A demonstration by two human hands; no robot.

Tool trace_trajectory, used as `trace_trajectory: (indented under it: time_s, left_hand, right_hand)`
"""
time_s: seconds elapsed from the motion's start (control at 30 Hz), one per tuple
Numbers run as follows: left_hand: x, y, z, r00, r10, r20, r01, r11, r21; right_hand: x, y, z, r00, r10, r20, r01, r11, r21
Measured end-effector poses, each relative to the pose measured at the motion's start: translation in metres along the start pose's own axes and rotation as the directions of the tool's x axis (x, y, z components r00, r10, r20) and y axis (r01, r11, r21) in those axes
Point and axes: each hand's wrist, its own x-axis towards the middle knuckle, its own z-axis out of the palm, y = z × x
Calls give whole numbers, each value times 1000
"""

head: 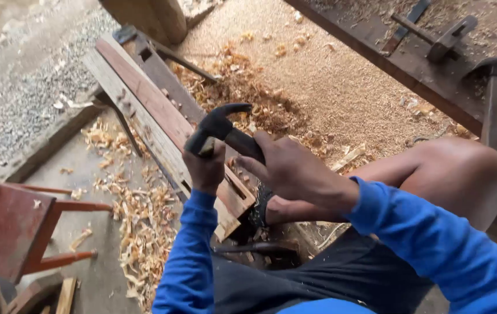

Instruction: Chiseling a mortise in a wooden plank using a chisel and hammer in a workshop.

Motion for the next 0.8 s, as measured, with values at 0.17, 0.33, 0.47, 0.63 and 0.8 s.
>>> trace_trajectory:
  time_s: [0.17,0.33,0.47,0.63,0.8]
  left_hand:
    - [-13,-20,-3,990,-129,-55,136,978,160]
    - [-17,-37,-11,934,353,60,-354,889,290]
    - [8,-98,-21,989,-108,-105,115,992,55]
    - [35,-33,-10,883,-444,-154,387,873,-297]
    - [10,-31,5,988,-132,-86,126,989,-74]
  right_hand:
    - [-19,-34,-10,990,9,-141,18,981,191]
    - [-21,-6,19,997,60,-56,-51,987,154]
    - [-39,-12,9,970,202,136,-213,974,72]
    - [-51,-18,-6,978,207,20,-206,954,216]
    - [-61,-10,-1,968,249,29,-248,937,246]
